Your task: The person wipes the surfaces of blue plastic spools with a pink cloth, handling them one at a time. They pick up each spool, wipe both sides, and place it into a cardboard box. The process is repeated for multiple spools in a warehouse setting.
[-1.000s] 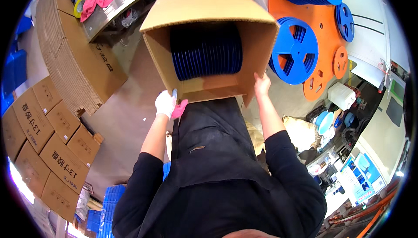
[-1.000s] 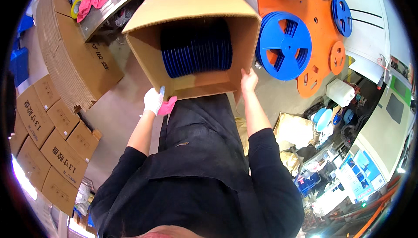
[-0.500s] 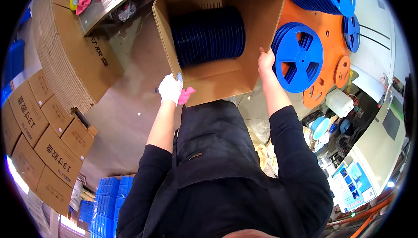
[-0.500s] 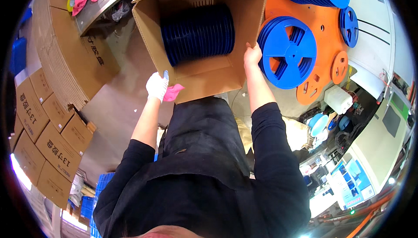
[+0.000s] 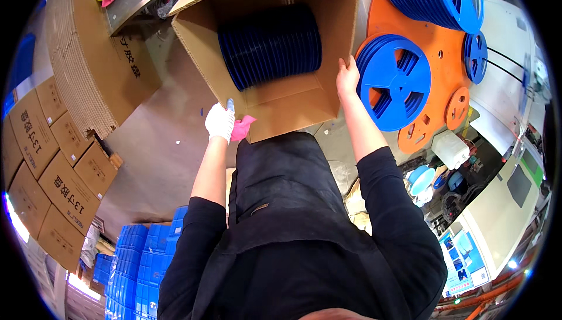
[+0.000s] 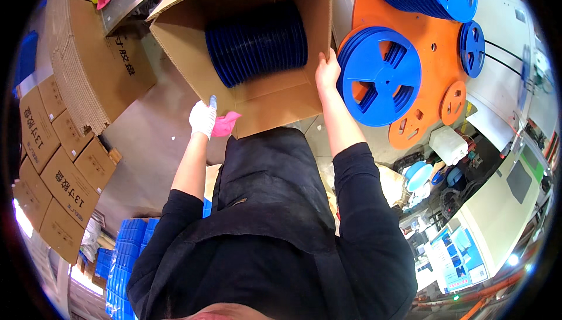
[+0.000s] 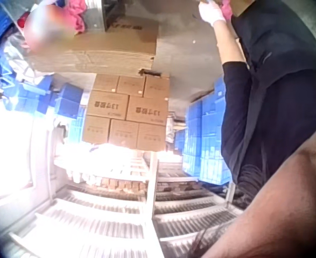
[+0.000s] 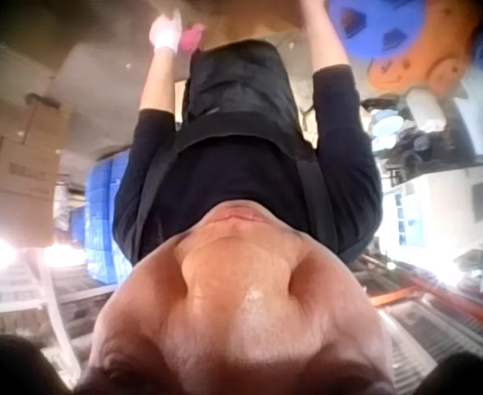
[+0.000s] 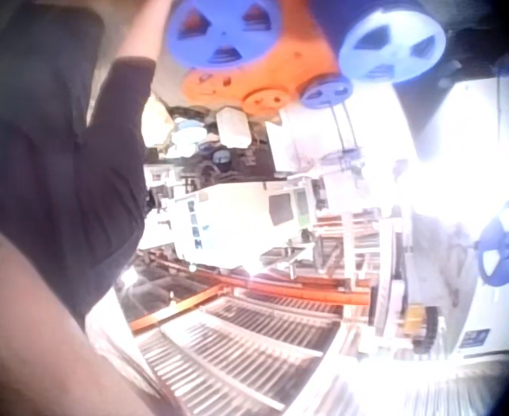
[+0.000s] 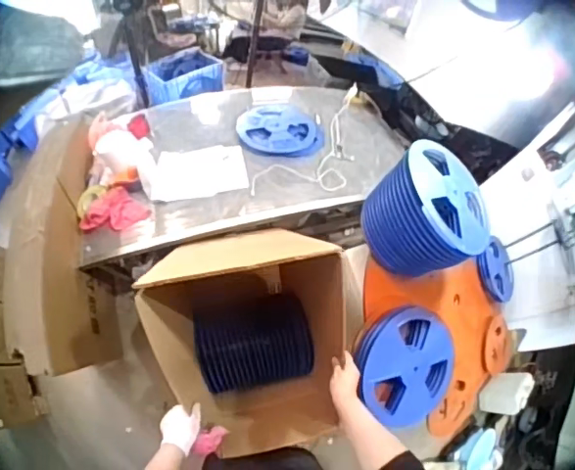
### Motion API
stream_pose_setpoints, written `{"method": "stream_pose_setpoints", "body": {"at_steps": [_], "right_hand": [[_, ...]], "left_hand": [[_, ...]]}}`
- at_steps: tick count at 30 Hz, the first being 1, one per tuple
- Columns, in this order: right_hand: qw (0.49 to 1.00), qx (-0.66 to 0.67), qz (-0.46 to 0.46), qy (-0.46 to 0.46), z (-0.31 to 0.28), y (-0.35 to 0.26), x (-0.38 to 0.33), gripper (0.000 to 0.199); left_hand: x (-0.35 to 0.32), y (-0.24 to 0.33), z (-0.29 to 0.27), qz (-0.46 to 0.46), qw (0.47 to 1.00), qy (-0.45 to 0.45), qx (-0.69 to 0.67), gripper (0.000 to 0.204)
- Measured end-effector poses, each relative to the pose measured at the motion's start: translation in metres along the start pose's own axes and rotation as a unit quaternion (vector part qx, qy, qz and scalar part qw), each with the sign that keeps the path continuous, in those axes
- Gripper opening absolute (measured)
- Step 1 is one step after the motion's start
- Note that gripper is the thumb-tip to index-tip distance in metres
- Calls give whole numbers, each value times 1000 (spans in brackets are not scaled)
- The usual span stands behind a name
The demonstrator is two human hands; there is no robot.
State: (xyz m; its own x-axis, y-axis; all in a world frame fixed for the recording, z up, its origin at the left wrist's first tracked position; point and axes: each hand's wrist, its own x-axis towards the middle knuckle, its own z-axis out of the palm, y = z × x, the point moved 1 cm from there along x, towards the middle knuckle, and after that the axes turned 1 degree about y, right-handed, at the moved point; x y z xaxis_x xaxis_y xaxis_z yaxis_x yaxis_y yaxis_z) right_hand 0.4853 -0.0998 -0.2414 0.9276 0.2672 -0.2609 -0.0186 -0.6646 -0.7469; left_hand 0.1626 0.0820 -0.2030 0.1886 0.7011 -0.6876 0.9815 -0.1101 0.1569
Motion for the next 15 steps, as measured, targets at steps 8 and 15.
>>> {"method": "stream_pose_setpoints", "body": {"at_steps": [8, 15], "right_hand": [[979, -73, -160, -99, -46, -46, -48, 64], [960, -221, -172, 0, -149, -1, -100, 59]], "left_hand": [[41, 10, -9, -21, 996, 54, -68, 40], [4, 24, -26, -31, 996, 48, -66, 48]]}}
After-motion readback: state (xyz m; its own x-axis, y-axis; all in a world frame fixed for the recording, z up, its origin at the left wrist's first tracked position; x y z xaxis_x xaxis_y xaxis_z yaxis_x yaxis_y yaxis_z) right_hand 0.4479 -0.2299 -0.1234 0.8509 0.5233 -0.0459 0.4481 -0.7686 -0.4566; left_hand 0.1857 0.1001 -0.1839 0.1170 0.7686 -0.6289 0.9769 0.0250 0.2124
